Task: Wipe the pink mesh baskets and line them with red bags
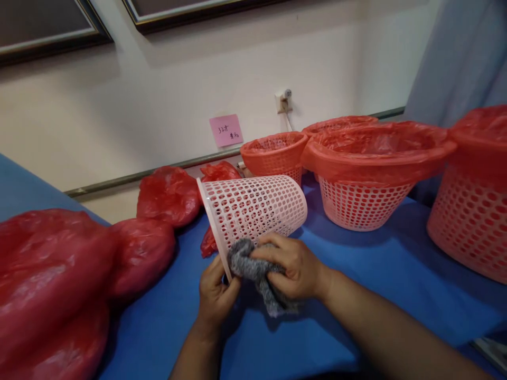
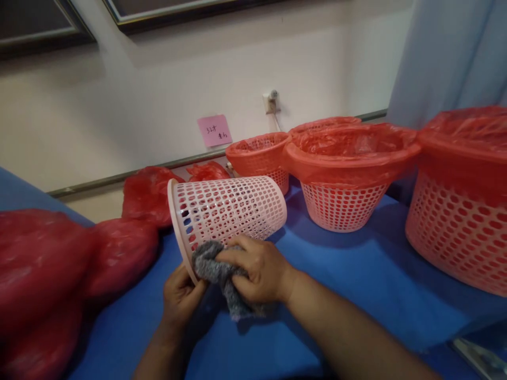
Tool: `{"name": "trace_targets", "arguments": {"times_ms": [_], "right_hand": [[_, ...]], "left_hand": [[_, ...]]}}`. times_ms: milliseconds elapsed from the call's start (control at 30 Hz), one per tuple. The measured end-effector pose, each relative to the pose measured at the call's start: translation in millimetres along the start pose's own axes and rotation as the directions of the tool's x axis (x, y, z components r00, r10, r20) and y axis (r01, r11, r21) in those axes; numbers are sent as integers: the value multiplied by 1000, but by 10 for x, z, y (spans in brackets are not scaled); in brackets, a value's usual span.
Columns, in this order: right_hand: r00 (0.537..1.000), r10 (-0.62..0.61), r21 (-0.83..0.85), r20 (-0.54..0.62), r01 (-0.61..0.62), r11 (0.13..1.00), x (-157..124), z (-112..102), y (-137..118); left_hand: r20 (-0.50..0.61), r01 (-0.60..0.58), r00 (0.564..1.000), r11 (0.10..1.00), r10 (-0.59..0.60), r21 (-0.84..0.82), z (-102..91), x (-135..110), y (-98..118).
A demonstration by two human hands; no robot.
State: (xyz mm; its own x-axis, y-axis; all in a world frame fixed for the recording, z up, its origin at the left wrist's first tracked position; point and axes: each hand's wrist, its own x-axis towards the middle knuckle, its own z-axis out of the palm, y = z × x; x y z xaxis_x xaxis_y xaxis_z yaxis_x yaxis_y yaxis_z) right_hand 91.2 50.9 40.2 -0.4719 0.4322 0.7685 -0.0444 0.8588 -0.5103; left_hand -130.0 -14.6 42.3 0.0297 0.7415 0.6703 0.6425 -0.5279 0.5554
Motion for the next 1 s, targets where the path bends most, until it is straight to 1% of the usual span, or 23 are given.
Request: {"name": "trace_targets", "arguments": {"times_ms": [33,67,100,133,200,233,267,300,333,367,400,433,467,533,567,600,667,733,800,833,867,933,1000], "right_hand": [[995,51,-30,-91,-54,998,6,-25,57],[972,112,-62,-205,-127,990,12,-66,133],[927,179,-90,-329,-220,971,19,-121,229],[858,250,-106,-449,-329,938,24,-190,342],[669,379,-89,-639,-554,828,28,-349,594],[577,429,-63,-694,-643,763,26,-424,714],[505,469,-38,-725,-709,705,23,-486,815],[459,494,-22,-738,-748,663,20,-527,890],[443,502,-21,-743,-765,644,17,-542,931],[457,494,-36,-740,-760,649,17,-529,935],[499,468,-66,-729,-732,678,19,-489,900],[566,427,-104,-706,-678,727,23,-426,828],[652,369,-145,-662,-594,791,26,-347,723],[835,211,-198,-509,-352,915,25,-168,446],[906,121,-192,-405,-214,958,19,-81,293],[954,35,-162,-296,-87,983,9,-3,148],[987,-89,-80,-131,79,994,-13,112,-75],[989,-117,-69,-87,111,991,-30,153,-144],[980,-35,-146,-197,6,989,-28,105,-36],[954,35,-187,-298,-94,978,-21,46,75],[902,116,-212,-415,-220,952,-11,-33,212],[728,280,-179,-626,-484,856,12,-225,511],[555,421,-81,-717,-667,741,30,-402,759]], "left_hand": [[-9,-3,1000,1000,3,0,3,-9,-19],[-14,-3,1000,1000,3,-1,9,-19,-38],[-16,-6,1000,1000,6,-1,17,-30,-56],[-8,-15,1000,1000,15,-1,23,-39,-71],[17,-40,999,999,39,7,30,-50,-93],[27,-53,998,998,53,14,29,-51,-99],[36,-67,997,998,66,19,27,-48,-102],[44,-79,996,997,79,19,24,-43,-102],[50,-89,995,996,88,17,22,-37,-99],[58,-95,994,995,94,14,23,-31,-94],[64,-96,993,995,95,13,26,-24,-86],[72,-93,993,996,92,17,32,-19,-76],[84,-87,993,996,85,24,41,-16,-65],[121,-73,990,997,68,38,65,-12,-42],[144,-74,987,997,69,35,78,-12,-34],[170,-81,982,996,76,23,89,-13,-31],[217,-96,971,995,97,-15,105,-17,-37],[255,-91,962,996,94,-27,111,-25,-56],[279,-50,959,999,44,14,110,-35,-80],[289,-30,957,999,16,45,108,-39,-90],[302,-19,953,997,-5,76,105,-43,-98],[331,-23,943,992,-21,127,98,-46,-108],[356,-47,935,985,-15,165,92,-44,-112]]}}
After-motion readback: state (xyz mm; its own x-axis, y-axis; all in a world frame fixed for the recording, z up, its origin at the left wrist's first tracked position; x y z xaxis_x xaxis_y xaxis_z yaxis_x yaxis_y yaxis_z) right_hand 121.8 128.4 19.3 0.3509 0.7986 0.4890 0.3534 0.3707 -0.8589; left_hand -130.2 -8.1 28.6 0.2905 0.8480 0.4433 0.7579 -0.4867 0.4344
